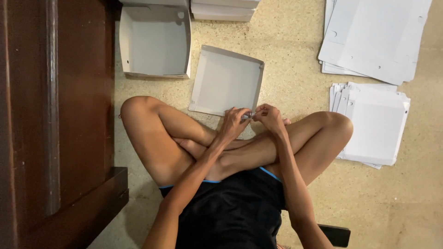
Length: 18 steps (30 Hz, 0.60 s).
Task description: The person folds flat cardboard sheets into boxes, tucking the tabs to secure the shape, and stacks the completed boxes into piles on the floor.
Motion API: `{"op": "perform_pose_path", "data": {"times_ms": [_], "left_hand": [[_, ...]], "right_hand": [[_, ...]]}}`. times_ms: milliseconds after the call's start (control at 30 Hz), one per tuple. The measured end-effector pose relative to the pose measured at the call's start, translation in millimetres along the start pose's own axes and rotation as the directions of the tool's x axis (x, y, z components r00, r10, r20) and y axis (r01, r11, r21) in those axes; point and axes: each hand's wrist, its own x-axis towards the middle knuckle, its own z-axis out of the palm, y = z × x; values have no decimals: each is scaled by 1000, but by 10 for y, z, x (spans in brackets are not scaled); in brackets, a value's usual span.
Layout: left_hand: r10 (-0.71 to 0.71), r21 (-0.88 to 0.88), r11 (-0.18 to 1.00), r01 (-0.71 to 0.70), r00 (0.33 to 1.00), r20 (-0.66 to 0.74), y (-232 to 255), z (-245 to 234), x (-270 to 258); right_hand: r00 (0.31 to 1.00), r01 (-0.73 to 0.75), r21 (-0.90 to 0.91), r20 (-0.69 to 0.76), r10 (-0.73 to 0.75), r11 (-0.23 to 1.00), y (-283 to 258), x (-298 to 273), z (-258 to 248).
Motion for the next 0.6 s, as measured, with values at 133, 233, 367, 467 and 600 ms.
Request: {"op": "perform_pose_path", "data": {"times_ms": [133, 233, 367, 467, 600], "left_hand": [[-10, 11, 1000, 10, 1000, -12, -48, 59, -4], [-4, 1, 1000, 4, 1000, -13, -81, 83, -4], [-27, -27, 999, 26, 999, -21, -75, 65, 21], [-37, -54, 998, 35, 999, -33, 37, -19, 37], [9, -62, 998, -11, 999, -34, 76, -29, 36]], "right_hand": [[994, -111, 0, -11, 111, 994, -22, 10, 4], [992, -129, -33, -5, 129, 991, 138, 94, 35], [994, -107, 43, 21, 106, 993, 24, 78, 32], [991, -133, 56, 17, 133, 990, -111, 20, -2], [984, -178, -69, -26, 176, 982, 63, 115, 35]]}}
